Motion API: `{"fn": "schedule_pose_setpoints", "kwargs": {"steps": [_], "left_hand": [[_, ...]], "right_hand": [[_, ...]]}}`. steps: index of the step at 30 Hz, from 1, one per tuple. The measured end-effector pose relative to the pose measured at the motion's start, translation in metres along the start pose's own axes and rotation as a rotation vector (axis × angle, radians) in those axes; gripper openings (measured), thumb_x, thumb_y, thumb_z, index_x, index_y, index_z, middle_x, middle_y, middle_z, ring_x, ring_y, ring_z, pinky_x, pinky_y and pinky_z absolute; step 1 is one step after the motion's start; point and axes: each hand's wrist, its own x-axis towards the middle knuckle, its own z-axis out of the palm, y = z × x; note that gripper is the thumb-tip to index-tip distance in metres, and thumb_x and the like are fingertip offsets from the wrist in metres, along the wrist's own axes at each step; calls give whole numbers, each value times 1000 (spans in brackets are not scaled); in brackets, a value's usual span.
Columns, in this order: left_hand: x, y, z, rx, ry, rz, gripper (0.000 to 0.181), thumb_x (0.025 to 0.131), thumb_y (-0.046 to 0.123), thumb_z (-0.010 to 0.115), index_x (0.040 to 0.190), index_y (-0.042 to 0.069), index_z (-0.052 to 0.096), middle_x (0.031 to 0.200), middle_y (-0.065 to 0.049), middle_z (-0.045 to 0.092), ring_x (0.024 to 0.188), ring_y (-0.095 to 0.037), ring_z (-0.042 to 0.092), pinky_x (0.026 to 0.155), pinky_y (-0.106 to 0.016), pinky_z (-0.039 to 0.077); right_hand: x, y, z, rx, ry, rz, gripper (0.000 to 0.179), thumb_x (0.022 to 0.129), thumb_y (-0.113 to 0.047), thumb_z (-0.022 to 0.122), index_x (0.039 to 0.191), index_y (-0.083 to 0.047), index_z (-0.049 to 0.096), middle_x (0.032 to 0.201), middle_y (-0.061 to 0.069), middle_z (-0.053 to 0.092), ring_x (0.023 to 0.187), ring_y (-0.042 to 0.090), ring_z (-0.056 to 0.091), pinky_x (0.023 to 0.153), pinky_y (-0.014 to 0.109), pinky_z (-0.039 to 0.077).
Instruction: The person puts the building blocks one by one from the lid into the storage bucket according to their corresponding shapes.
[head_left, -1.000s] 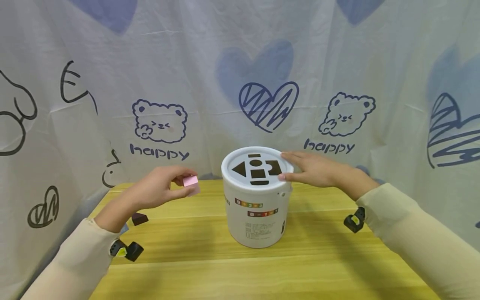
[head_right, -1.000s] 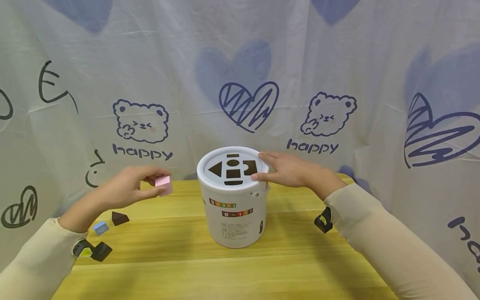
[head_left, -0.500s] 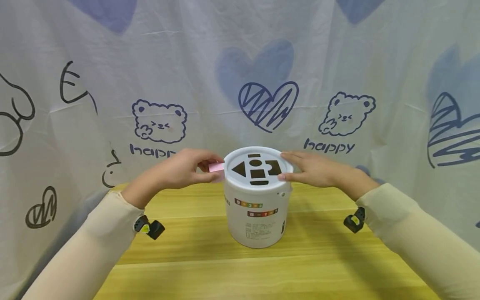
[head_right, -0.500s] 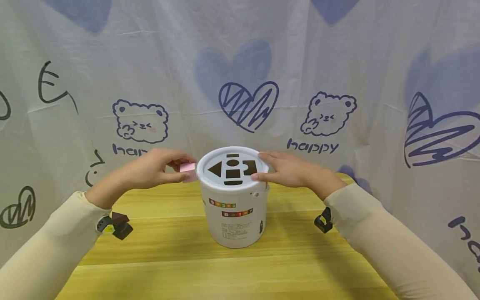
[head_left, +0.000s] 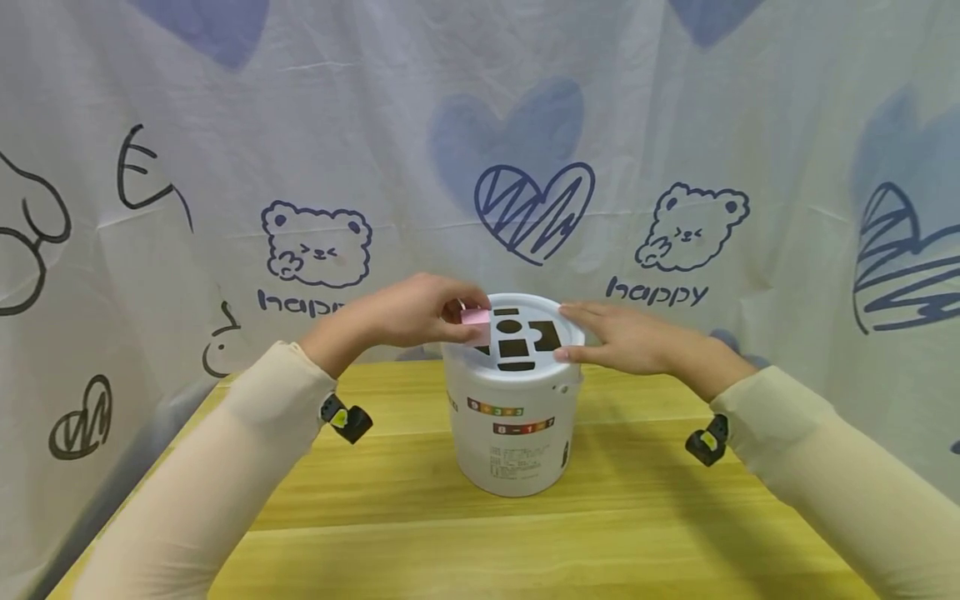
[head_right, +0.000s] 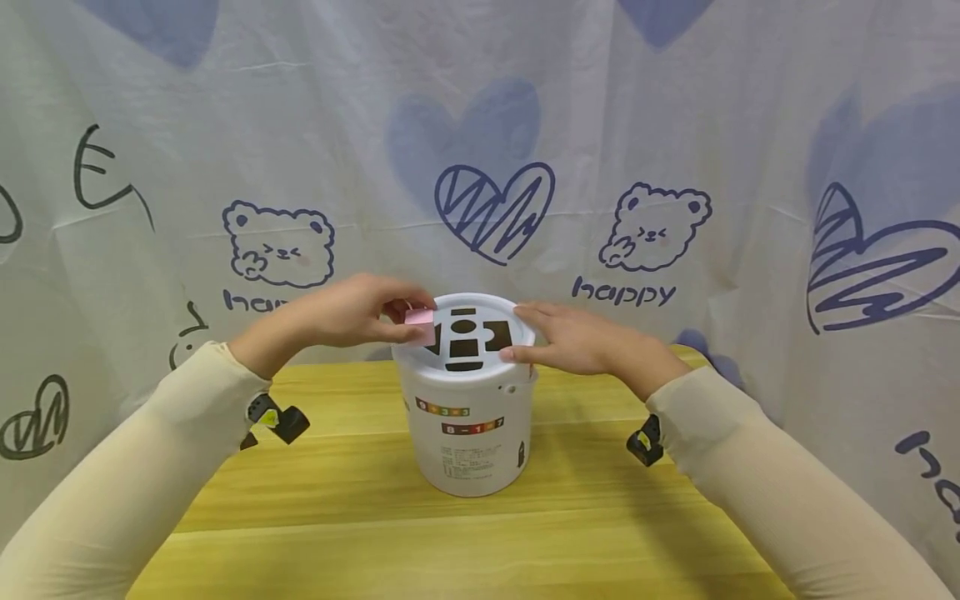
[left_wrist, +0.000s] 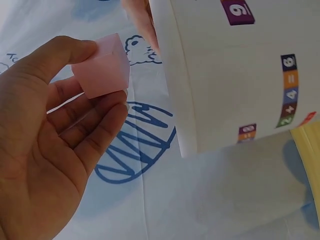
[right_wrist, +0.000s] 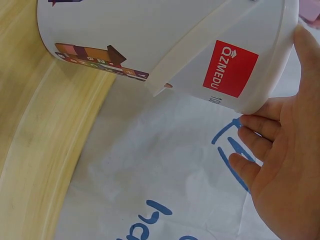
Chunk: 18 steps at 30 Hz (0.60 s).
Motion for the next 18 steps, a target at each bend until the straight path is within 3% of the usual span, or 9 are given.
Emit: {"fn": "schedule_pose_setpoints", "kwargs": {"steps": [5, 12, 18], "left_hand": [[14, 3, 1, 13, -20, -10, 35, 94, 27, 67, 125, 11, 63, 105, 0, 66, 91, -15, 60, 80, -29, 54], [33, 3, 9, 45, -45, -16, 39, 94, 29, 67, 126, 9, 62, 114, -4, 66, 96, -15, 61, 87, -29, 52], [42, 3, 19, 41, -52, -36, 39, 94, 28, 67, 127, 9, 60, 117, -5, 65, 99, -15, 61, 90, -29, 51]], "right_hand": [[1, 1, 0, 2, 1, -12, 97, 85, -80, 39, 157, -16, 23, 160, 11, 23, 143, 39, 23, 113, 62, 20], [2, 4, 2, -1, 17, -51, 95, 88, -77, 41, 157, -14, 23, 159, 13, 24, 143, 39, 24, 113, 62, 21], [1, 3, 1, -2, 17, -53, 94, 88, -76, 40, 156, -14, 24, 159, 12, 24, 143, 38, 25, 113, 61, 21]]}}
